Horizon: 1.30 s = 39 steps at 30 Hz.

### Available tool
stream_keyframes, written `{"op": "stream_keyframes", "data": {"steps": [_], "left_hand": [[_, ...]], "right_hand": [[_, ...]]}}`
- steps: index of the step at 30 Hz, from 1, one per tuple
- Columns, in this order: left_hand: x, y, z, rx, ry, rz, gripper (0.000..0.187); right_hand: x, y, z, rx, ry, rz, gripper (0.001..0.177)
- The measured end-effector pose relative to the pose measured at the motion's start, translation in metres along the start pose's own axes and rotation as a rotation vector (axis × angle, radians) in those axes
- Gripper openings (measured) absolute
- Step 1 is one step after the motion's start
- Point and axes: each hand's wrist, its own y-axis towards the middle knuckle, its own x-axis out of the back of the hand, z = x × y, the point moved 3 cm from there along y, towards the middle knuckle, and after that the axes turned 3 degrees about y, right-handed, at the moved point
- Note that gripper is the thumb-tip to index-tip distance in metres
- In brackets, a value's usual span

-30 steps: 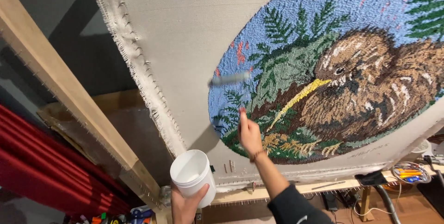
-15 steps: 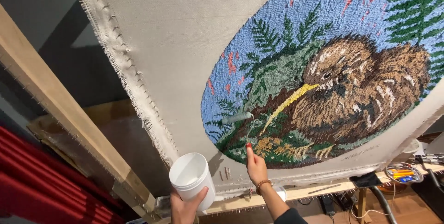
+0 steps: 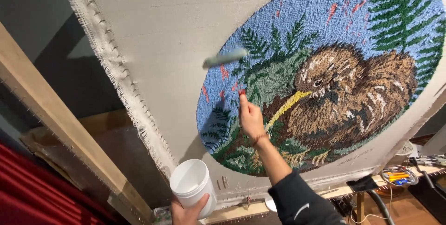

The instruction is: Applying white adhesive to the back of a tufted rug using a small paint roller to secure the yarn in place.

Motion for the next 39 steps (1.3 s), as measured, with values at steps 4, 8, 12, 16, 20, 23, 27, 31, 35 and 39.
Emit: {"op": "stream_keyframes", "data": {"steps": [4,8,12,16,20,23,27,31,35,39], "left_hand": [[-0.005,0.017,0.014,-0.022,0.047,0.035,0.116],[-0.008,0.028,0.024,0.063,0.119,-0.006,0.125],[-0.009,0.021,0.018,0.054,0.089,-0.026,0.113],[-0.013,0.029,0.024,-0.091,0.035,-0.008,0.119],[-0.014,0.033,0.032,-0.145,0.048,-0.020,0.119],[-0.017,0.035,0.032,-0.166,0.024,-0.010,0.120],[-0.015,0.024,0.025,-0.011,0.071,-0.013,0.113],[-0.014,0.016,0.019,0.041,0.051,0.014,0.116],[-0.017,0.024,0.029,-0.075,0.050,0.009,0.115],[-0.012,0.004,0.013,-0.040,-0.038,0.028,0.121]], "right_hand": [[0.019,-0.031,-0.104,0.030,-0.082,-0.061,0.061],[0.031,-0.067,-0.161,-0.162,-0.187,-0.127,0.062],[0.024,-0.046,-0.123,-0.152,-0.207,-0.145,0.062],[0.011,-0.003,-0.006,-0.099,-0.044,-0.105,0.061],[0.017,0.021,0.045,-0.008,0.021,-0.065,0.062],[0.022,0.013,0.018,0.012,0.029,-0.047,0.061],[0.033,-0.020,-0.090,-0.065,-0.155,-0.094,0.064],[0.039,-0.040,-0.104,-0.124,-0.226,-0.158,0.063],[0.035,0.000,-0.026,-0.033,-0.169,-0.140,0.062],[0.035,0.036,0.066,0.056,-0.036,-0.053,0.061]]}}
